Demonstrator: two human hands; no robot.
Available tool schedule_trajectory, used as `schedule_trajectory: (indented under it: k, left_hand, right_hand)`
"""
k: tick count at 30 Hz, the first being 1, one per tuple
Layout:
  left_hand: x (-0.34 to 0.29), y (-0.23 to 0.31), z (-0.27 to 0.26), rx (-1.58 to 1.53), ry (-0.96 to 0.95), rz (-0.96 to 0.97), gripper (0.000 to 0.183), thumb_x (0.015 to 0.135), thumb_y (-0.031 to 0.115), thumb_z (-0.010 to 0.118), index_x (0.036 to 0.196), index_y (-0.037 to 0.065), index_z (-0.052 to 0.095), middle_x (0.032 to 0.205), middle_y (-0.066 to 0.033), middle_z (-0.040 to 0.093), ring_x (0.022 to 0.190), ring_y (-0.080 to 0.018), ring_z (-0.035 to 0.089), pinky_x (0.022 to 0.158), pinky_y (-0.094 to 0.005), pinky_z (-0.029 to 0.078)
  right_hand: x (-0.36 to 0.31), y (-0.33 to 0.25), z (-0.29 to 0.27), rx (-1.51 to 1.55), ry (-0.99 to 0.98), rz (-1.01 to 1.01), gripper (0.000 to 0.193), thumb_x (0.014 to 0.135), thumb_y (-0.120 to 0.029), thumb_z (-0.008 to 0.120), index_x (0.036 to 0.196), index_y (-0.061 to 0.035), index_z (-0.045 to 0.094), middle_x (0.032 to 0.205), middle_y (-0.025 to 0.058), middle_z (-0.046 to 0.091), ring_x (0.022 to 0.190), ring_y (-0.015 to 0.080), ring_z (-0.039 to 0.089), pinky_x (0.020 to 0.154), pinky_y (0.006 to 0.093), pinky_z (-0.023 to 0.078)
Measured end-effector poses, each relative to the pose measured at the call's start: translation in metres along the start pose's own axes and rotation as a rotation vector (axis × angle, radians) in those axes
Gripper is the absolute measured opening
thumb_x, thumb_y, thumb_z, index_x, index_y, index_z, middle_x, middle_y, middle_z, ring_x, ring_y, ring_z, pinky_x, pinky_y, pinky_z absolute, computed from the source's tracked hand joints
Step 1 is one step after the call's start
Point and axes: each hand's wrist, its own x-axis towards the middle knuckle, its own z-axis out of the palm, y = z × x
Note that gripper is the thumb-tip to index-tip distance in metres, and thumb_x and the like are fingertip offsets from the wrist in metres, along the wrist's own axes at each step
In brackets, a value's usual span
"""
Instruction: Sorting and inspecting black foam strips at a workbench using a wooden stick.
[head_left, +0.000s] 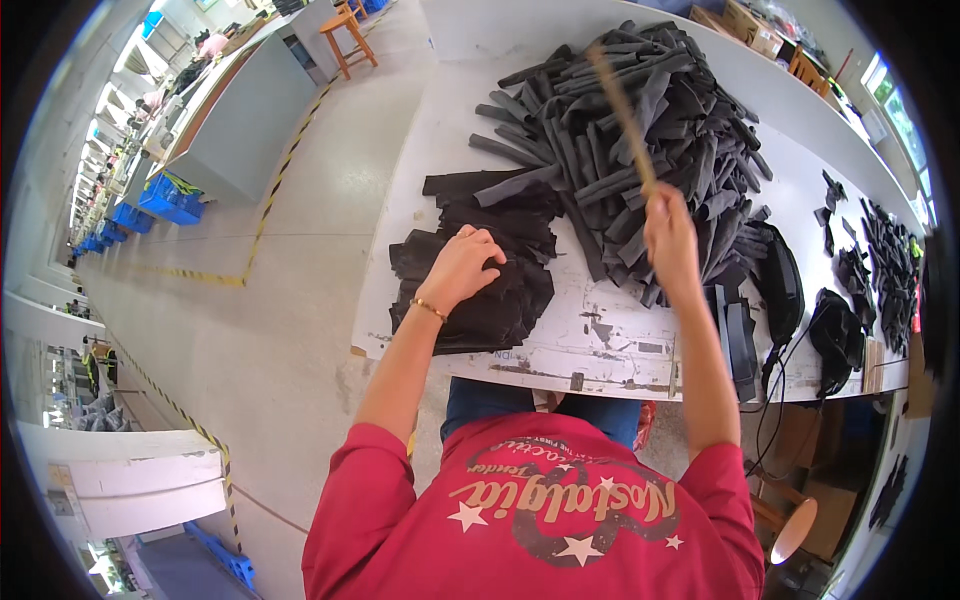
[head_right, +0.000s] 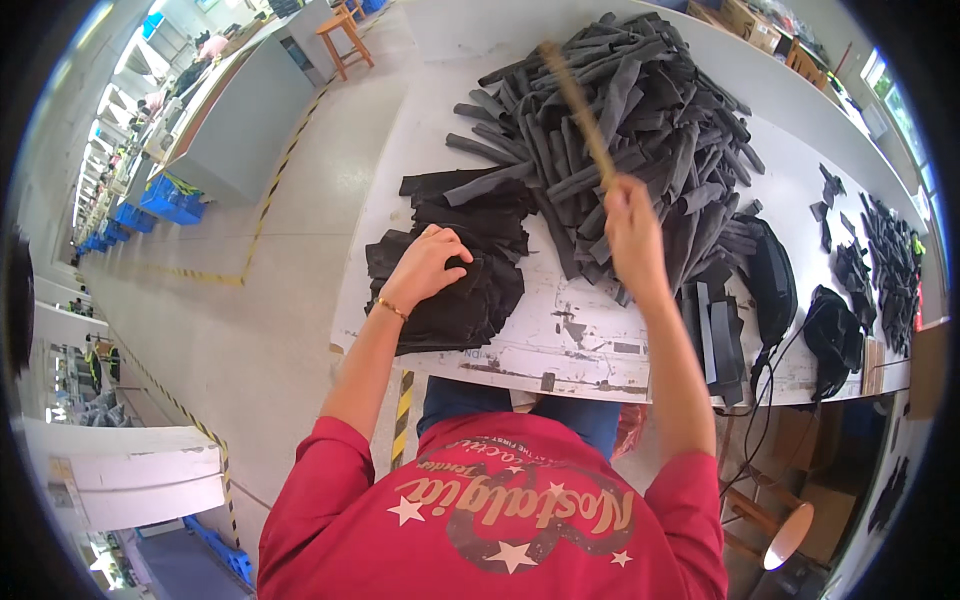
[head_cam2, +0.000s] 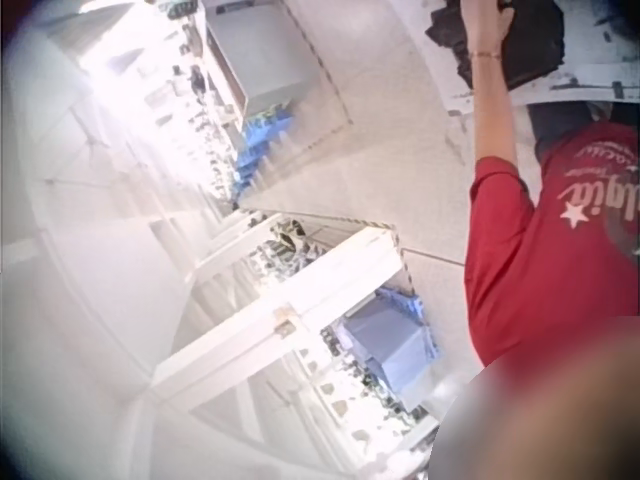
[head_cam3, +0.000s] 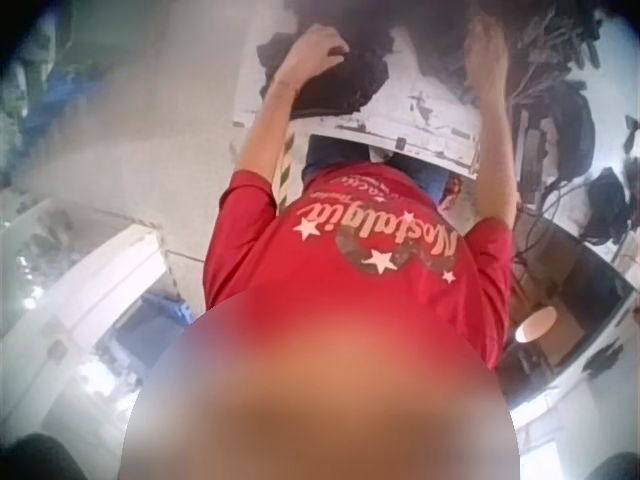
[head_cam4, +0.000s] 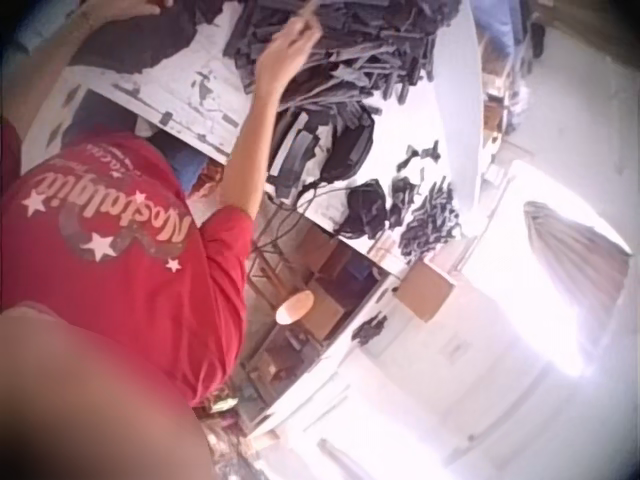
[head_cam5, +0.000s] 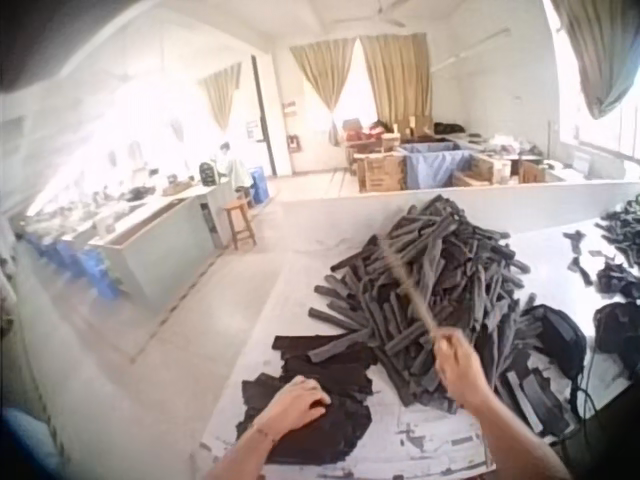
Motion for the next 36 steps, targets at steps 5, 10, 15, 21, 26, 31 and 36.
schedule_trajectory:
  k: [5, 10, 15, 21, 26, 31, 36]
  left_hand:
    - [0.002, -0.011, 0.0, -0.144, -0.103, -0.133, 0.008, 0.07, 0.008, 0.069, 0.077, 0.008, 0.065, 0.082, -0.0034, 0.054, 0.087, -0.0233, 0.049, 0.079, -0.033, 0.042]
    - [0.004, -0.003, -0.008, -0.161, 0.04, -0.094, 0.005, 0.073, 0.01, 0.068, 0.077, 0.009, 0.066, 0.086, -0.0015, 0.055, 0.093, -0.0239, 0.048, 0.083, -0.035, 0.041]
    - [0.003, 0.005, -0.013, -0.134, 0.068, -0.073, 0.005, 0.075, 0.011, 0.068, 0.079, 0.01, 0.067, 0.087, -0.0005, 0.055, 0.093, -0.023, 0.048, 0.085, -0.0343, 0.04]
    - [0.009, 0.044, -0.003, -0.09, 0.128, 0.0, 0.003, 0.073, 0.015, 0.069, 0.075, 0.013, 0.068, 0.09, 0.0, 0.057, 0.102, -0.0246, 0.047, 0.09, -0.0386, 0.036]
    - [0.009, 0.121, -0.012, 0.056, 0.593, 0.046, 0.011, 0.069, 0.015, 0.072, 0.078, 0.012, 0.067, 0.112, -0.0079, 0.05, 0.114, -0.0287, 0.043, 0.098, -0.0425, 0.032]
    - [0.005, 0.083, 0.009, -1.992, 0.68, -0.744, 0.019, 0.088, 0.015, 0.062, 0.102, 0.003, 0.056, 0.081, -0.0075, 0.058, 0.069, -0.0217, 0.059, 0.073, -0.0384, 0.053]
    - [-0.002, 0.082, 0.047, -2.22, 0.777, -0.674, 0.022, 0.088, 0.029, 0.064, 0.092, 0.008, 0.062, 0.071, -0.0015, 0.06, 0.06, -0.0122, 0.058, 0.064, -0.0321, 0.053]
  right_hand:
    - [-0.082, 0.046, -0.031, -0.197, -0.224, 0.021, 0.02, 0.097, -0.017, 0.046, 0.108, -0.0043, 0.057, 0.063, -0.0071, 0.036, 0.054, 0.0033, 0.032, 0.048, 0.0196, 0.027]
    - [-0.117, 0.045, -0.06, -0.406, -0.443, 0.157, 0.02, 0.094, -0.016, 0.05, 0.104, -0.0035, 0.062, 0.064, -0.0009, 0.045, 0.058, 0.0083, 0.04, 0.053, 0.0248, 0.035]
    - [-0.123, 0.037, -0.056, -0.456, -0.482, 0.124, 0.02, 0.093, -0.017, 0.053, 0.104, -0.0024, 0.062, 0.058, 0.0053, 0.045, 0.055, 0.0114, 0.042, 0.052, 0.0287, 0.037]
    - [-0.118, 0.055, -0.009, -0.529, -0.429, -0.067, 0.025, 0.093, -0.016, 0.053, 0.114, -0.0038, 0.057, 0.055, 0.0115, 0.045, 0.052, 0.0141, 0.044, 0.053, 0.0296, 0.039]
    - [-0.118, 0.066, 0.035, -0.036, -0.4, 0.126, 0.03, 0.092, -0.008, 0.047, 0.122, -0.0048, 0.054, 0.063, 0.0022, 0.049, 0.056, 0.0094, 0.044, 0.052, 0.0269, 0.039]
    - [-0.137, 0.064, 0.055, 0.027, -0.433, 0.246, 0.03, 0.092, -0.006, 0.047, 0.122, -0.0028, 0.053, 0.064, -0.0022, 0.045, 0.057, 0.0068, 0.042, 0.051, 0.0242, 0.037]
    - [-0.156, 0.066, 0.092, -0.012, -0.189, 0.08, 0.025, 0.094, -0.011, 0.047, 0.116, -0.0006, 0.052, 0.062, -0.0014, 0.045, 0.056, 0.0066, 0.041, 0.05, 0.0237, 0.035]
